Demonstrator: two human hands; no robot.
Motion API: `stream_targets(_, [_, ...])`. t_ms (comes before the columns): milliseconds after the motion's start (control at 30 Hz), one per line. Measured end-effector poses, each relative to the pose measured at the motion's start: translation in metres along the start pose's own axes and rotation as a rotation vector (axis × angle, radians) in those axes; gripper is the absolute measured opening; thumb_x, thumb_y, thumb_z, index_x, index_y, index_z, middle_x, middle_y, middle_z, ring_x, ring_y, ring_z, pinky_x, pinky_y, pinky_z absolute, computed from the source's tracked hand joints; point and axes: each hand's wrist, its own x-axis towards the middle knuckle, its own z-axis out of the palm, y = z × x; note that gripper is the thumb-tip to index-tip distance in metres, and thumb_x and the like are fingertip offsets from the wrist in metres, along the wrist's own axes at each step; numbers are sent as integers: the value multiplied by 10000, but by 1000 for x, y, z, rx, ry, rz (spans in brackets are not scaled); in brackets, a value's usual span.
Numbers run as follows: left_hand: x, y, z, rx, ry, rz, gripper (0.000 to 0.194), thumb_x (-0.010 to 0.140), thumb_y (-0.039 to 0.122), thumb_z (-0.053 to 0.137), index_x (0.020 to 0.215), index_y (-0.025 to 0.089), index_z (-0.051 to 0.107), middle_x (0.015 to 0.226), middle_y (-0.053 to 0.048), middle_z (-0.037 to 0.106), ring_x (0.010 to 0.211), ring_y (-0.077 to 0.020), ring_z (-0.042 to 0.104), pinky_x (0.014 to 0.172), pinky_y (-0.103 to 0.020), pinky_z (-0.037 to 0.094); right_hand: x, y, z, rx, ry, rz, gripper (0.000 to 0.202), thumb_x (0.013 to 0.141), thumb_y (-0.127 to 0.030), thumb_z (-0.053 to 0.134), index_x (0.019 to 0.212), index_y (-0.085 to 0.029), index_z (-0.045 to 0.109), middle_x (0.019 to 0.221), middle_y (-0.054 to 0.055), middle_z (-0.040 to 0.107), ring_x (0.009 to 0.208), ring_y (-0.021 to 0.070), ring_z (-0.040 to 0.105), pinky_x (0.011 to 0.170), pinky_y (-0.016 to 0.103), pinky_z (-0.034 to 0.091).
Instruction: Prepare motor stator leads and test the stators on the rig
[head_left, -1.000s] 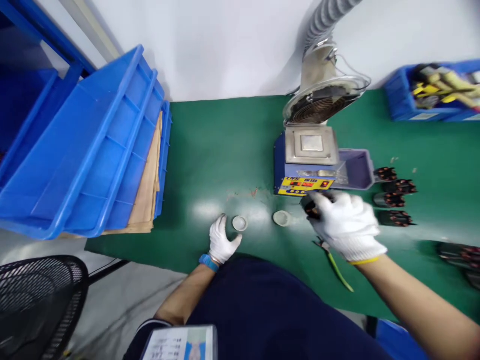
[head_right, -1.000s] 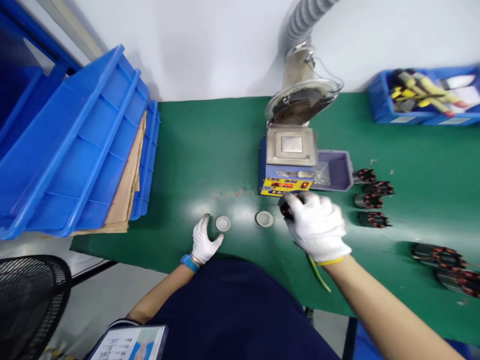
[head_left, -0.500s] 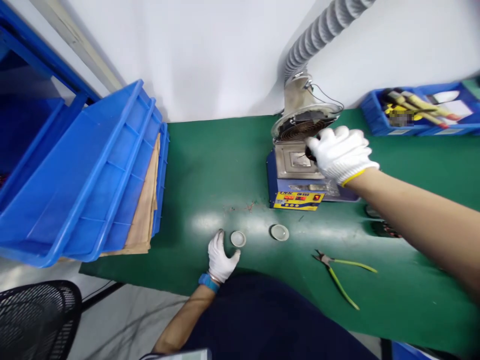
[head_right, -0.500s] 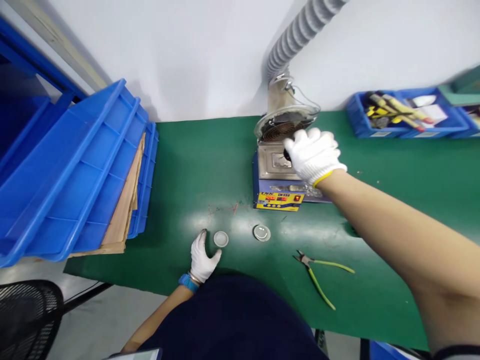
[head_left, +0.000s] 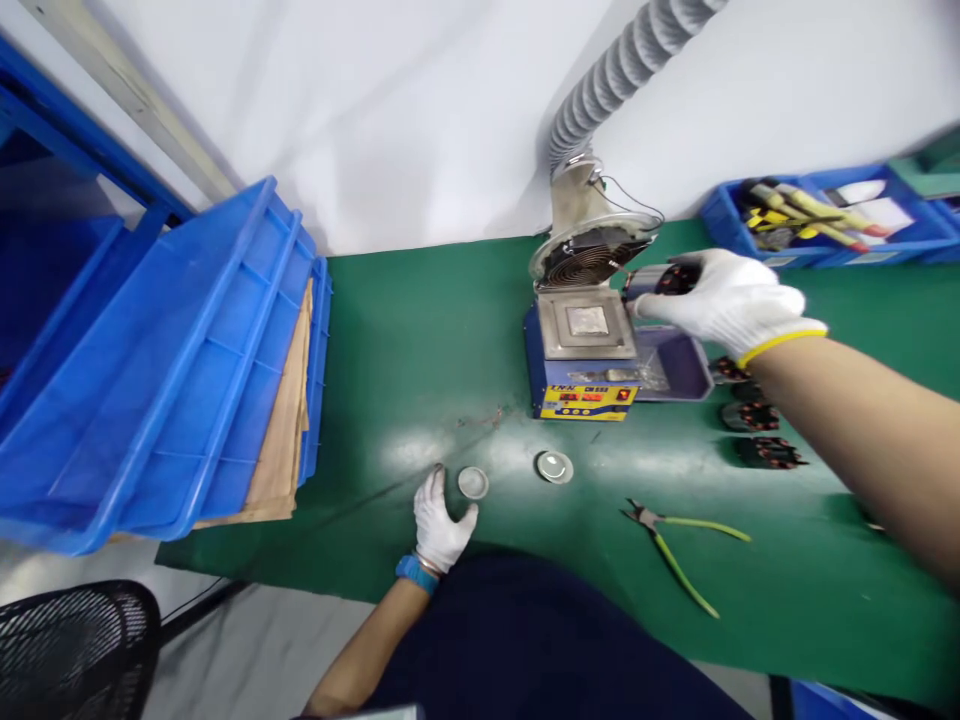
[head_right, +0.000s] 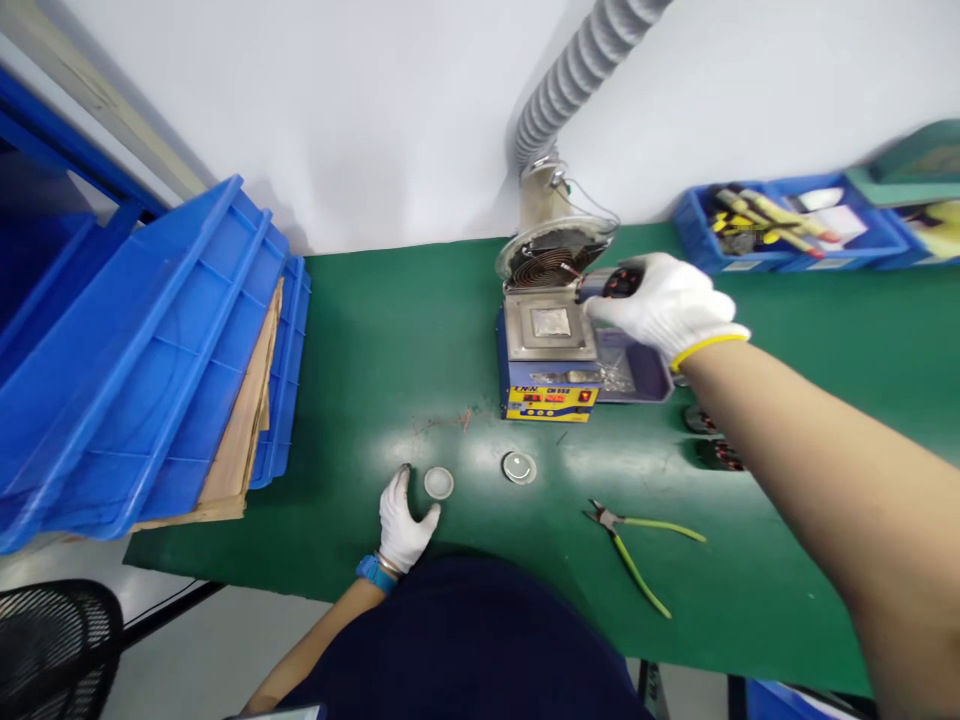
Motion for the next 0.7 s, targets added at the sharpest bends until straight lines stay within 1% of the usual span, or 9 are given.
stream_targets(67, [0, 0, 0, 0, 9, 8, 746, 742, 332, 676, 1409, 147, 397, 1341, -198, 578, 1227, -346, 584, 993, -525, 520, 1, 0, 1, 172, -62, 128, 715, 750, -681, 627, 1192, -120, 680, 997, 145, 677, 906, 237, 622, 693, 345, 364])
stream_targets(133, [0, 0, -1, 6, 17, 20, 747, 744, 330, 674, 1410, 143, 394, 1339, -201, 579, 1230, -344, 584, 992, -520, 521, -1, -3, 4, 247, -68, 182, 787, 723, -728, 613, 1202, -107, 682, 1064, 173, 669, 960, 271, 619, 721, 376, 368])
stream_targets(233, [1, 1, -2, 16, 21, 32, 749, 746, 325, 674, 1412, 137, 390, 1337, -204, 579, 1230, -345, 584, 990, -515, 523, -5, -10, 11, 286, -47, 183, 790, 714, -705, 629, 1242, -118, 667, 1099, 179, 668, 987, 286, 622, 732, 378, 370])
stream_targets(333, [1, 2, -2, 12, 26, 45, 765, 740, 326, 681, 1416, 130, 382, 1339, -212, 576, 1229, -347, 584, 982, -514, 527, -7, -15, 23, 311, -59, 155, 758, 720, -660, 641, 1261, -129, 658, 1079, 167, 678, 970, 273, 623, 730, 366, 374])
stream_targets(400, [1, 1, -2, 14, 32, 51, 770, 735, 325, 686, 1414, 125, 384, 1334, -218, 578, 1224, -350, 588, 974, -514, 532, -8, -15, 32, 321, -76, 132, 778, 714, -662, 638, 1275, -122, 646, 1070, 164, 679, 955, 259, 616, 739, 369, 377])
stream_targets(467, [1, 0, -1, 12, 32, 50, 770, 733, 324, 690, 1411, 120, 389, 1330, -221, 580, 1224, -351, 588, 976, -513, 532, -9, -15, 40, 334, -87, 127, 784, 704, -669, 643, 1282, -140, 642, 1077, 156, 680, 949, 246, 609, 754, 374, 384])
stream_targets(567, [-1, -2, -2, -28, 20, 27, 753, 729, 322, 692, 1402, 136, 411, 1330, -206, 583, 1228, -344, 585, 993, -510, 528, -13, -13, 44, 380, -68, 147, 786, 702, -657, 668, 1311, -161, 623, 1126, 154, 674, 972, 241, 601, 796, 383, 396])
stream_targets(633, [0, 0, -7, -101, 37, -18, 711, 736, 309, 680, 1384, 150, 434, 1328, -198, 583, 1229, -342, 582, 1004, -516, 520, -17, -10, 41, 472, -16, 166, 776, 716, -614, 688, 1329, -145, 606, 1141, 154, 670, 991, 228, 595, 837, 371, 404])
stream_targets(700, [5, 8, -18, -226, 67, -98, 668, 745, 283, 670, 1361, 151, 450, 1313, -202, 583, 1195, -336, 596, 992, -519, 518, -26, -3, 39, 663, 51, 197, 726, 723, -517, 724, 1320, -123, 602, 1132, 148, 670, 960, 196, 595, 842, 337, 425])
